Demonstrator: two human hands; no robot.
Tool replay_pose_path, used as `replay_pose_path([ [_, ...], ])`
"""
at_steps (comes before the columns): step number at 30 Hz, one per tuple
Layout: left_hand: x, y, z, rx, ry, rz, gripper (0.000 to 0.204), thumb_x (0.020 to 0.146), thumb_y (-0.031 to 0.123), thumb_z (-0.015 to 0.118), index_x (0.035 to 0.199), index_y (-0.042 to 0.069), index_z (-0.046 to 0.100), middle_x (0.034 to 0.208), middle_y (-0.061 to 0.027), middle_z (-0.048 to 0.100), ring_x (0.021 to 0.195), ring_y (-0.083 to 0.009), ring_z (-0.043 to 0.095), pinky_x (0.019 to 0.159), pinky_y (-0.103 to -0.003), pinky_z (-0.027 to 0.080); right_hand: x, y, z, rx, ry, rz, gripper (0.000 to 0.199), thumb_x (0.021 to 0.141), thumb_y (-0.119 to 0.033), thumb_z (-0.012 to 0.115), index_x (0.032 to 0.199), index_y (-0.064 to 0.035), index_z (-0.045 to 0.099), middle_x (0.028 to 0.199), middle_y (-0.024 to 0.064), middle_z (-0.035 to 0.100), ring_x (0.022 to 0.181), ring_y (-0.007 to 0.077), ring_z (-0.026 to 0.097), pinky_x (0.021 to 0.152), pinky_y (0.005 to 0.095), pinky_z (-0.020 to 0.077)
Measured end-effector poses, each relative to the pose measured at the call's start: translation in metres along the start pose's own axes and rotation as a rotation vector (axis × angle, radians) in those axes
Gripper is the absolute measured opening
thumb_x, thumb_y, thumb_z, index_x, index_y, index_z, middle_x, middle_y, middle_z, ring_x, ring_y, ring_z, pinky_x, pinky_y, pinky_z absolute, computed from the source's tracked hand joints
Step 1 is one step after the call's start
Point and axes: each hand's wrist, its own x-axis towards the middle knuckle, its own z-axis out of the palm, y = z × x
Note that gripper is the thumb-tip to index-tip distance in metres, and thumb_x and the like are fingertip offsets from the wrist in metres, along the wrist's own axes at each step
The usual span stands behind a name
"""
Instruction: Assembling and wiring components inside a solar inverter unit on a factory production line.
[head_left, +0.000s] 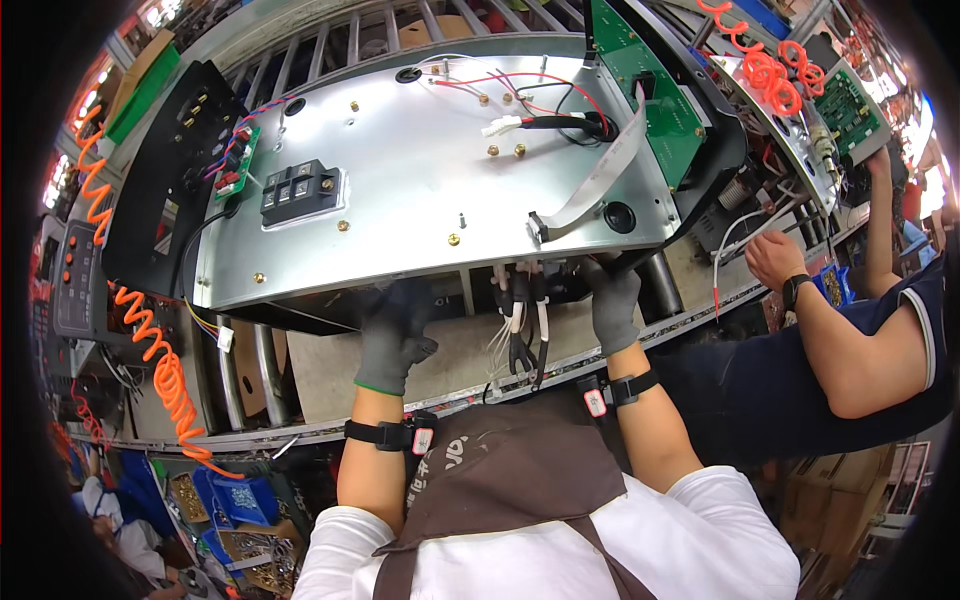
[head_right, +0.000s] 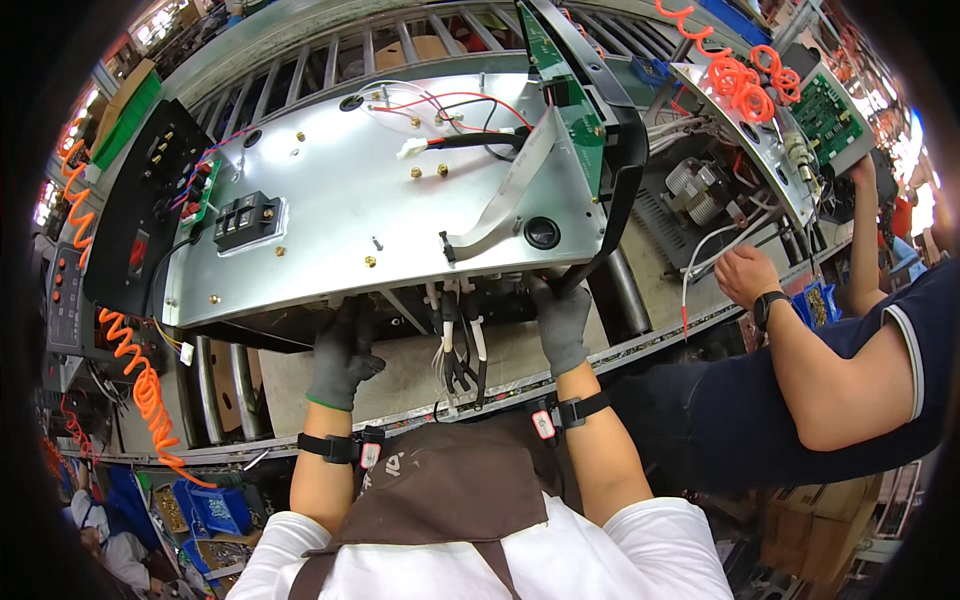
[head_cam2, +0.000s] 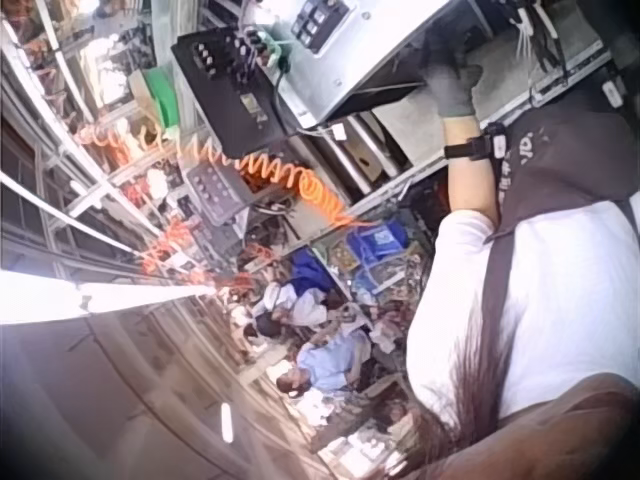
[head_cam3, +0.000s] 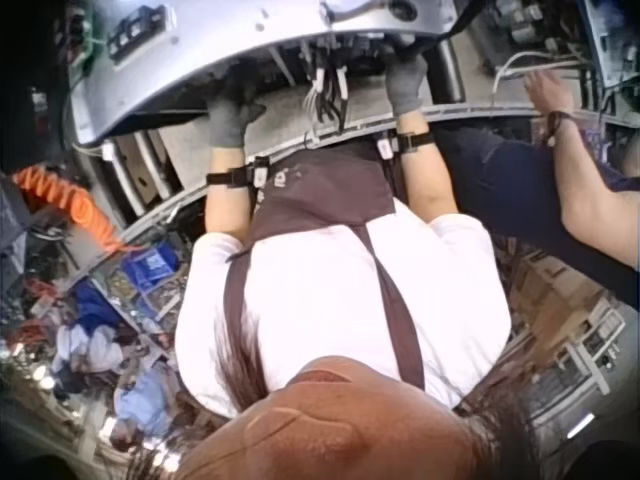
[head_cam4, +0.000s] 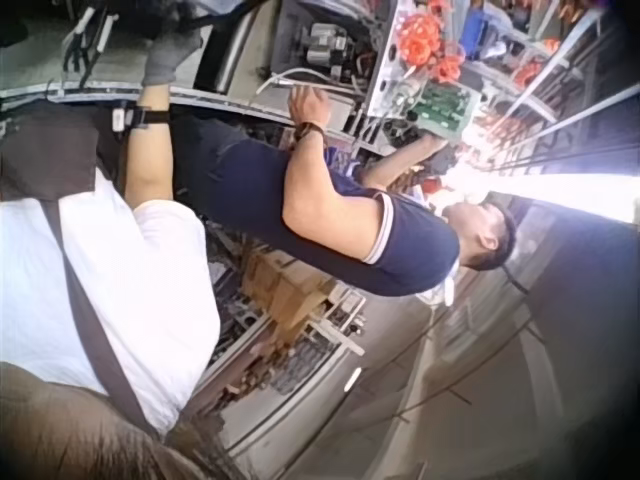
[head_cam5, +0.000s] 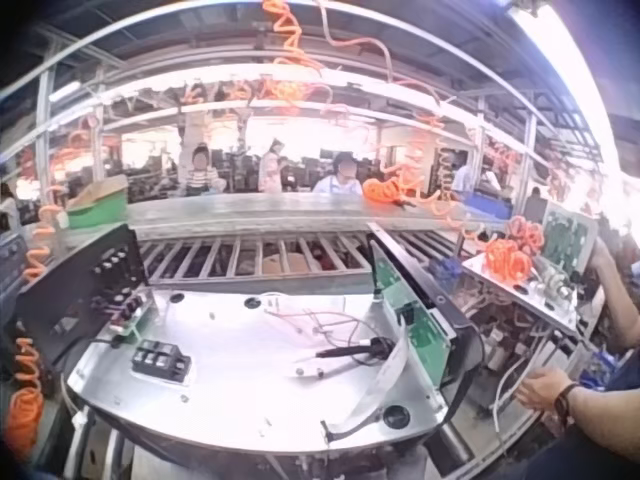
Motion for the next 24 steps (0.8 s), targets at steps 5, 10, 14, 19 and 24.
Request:
replay_pose_path([
  [5,0.009,0.002,-0.007,0.243,-0.089,0.134,0.047,0.088,0.011,0.041,0.133,-0.002,0.035,0.128,-0.0137,0.049,0.105,-0.0170,0.055,0.084,-0.020,0.046,-0.002,0.009,0.001,0.072,-0.004,-0.040,0.022,0.080,0.002,0.060,0.102,0.0025,0.064,0.090,0.0021,0.064,0.079,0.0083,0.056,0.070,0.0229,0.0458],
  [10,0.007,0.010,-0.001,0.865,0.081,0.407,0.062,0.059,0.010,0.064,0.120,0.004,0.052,0.111,-0.0133,0.059,0.100,-0.0284,0.058,0.084,-0.033,0.049,-0.001,0.015,0.000,0.069,0.023,-0.045,0.025,0.080,0.004,0.059,0.104,0.0016,0.064,0.096,0.0023,0.064,0.084,0.0093,0.056,0.074,0.0247,0.0456],
  [14,-0.012,0.052,0.023,0.749,0.239,0.217,0.066,0.054,0.009,0.070,0.118,0.010,0.055,0.109,-0.0123,0.060,0.099,-0.0283,0.059,0.081,-0.033,0.050,0.000,0.014,-0.003,-0.010,0.016,-0.056,0.025,0.080,0.003,0.059,0.104,0.0016,0.063,0.096,0.0028,0.064,0.084,0.0097,0.056,0.075,0.0250,0.0458],
  [19,-0.003,0.035,0.041,1.026,0.459,0.156,0.048,0.059,0.006,0.076,0.105,0.006,0.061,0.100,-0.0083,0.063,0.085,-0.0217,0.062,0.071,-0.031,0.050,-0.001,0.014,0.000,0.038,0.003,-0.050,0.024,0.081,0.002,0.058,0.105,0.0025,0.063,0.095,0.0032,0.064,0.082,0.0096,0.056,0.072,0.0246,0.0467],
  [24,0.012,0.040,0.061,-0.791,0.747,0.018,0.021,0.077,0.006,0.067,0.096,-0.003,0.063,0.083,-0.0057,0.065,0.070,-0.0138,0.059,0.064,-0.026,0.048,-0.001,0.013,-0.004,0.010,-0.030,-0.067,0.025,0.082,0.002,0.057,0.107,0.0026,0.062,0.096,0.0035,0.063,0.083,0.0097,0.056,0.072,0.0242,0.0472],
])
